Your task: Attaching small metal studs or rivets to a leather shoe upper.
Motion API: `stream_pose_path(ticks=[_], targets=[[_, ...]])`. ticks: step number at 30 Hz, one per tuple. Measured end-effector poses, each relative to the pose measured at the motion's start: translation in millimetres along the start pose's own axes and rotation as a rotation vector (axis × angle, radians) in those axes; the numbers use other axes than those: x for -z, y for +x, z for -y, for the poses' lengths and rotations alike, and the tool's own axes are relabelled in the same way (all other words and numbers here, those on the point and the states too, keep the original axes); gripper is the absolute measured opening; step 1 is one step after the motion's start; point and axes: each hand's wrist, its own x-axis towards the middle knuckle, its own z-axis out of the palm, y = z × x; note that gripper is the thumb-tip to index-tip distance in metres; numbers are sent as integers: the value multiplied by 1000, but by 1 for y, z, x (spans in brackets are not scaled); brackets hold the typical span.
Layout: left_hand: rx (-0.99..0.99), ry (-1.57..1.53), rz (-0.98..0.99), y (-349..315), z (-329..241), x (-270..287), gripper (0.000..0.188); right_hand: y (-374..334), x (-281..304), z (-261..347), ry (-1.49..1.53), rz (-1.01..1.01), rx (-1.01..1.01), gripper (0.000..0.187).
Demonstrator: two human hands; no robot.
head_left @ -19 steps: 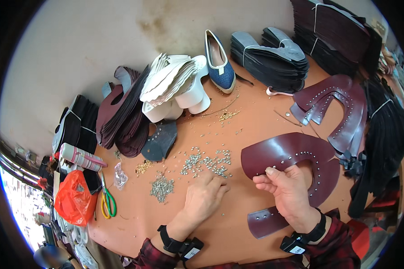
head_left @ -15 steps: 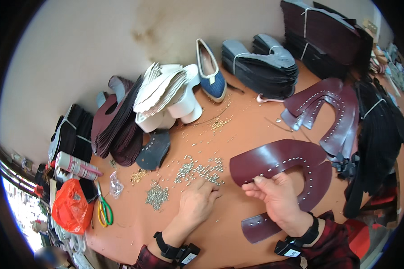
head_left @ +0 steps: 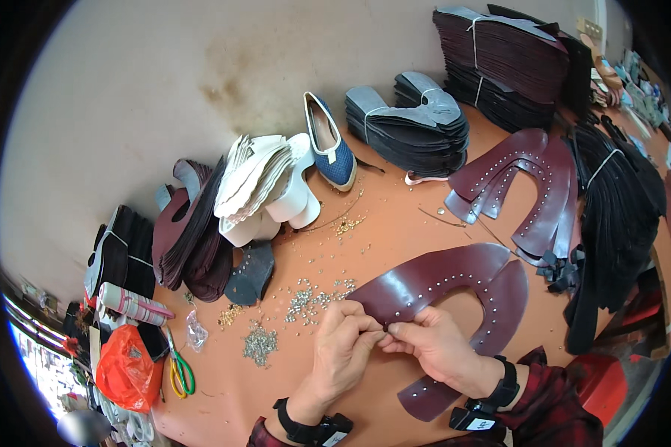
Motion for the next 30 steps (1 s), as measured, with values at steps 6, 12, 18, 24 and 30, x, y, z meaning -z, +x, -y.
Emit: stream_pose_path(ticks=[6,12,18,24,30], targets=[[-49,-49,-7,-3,6,-2,13,-5,-5,3,-116,31,-17,15],[-23,-161,-6,-4,5,-4,11,-10,-9,-1,-164,-4,86,14],[-3,-236,6,-3,5,-3,11,-10,-9,-6,-205,-1,186,14],[30,-290,27,-5,8,-2,7,-9,-9,-9,-243,-13,246,13],[211,-594,26,-5,11,-7,5,-7,-2,-14,-444,-39,339,13]])
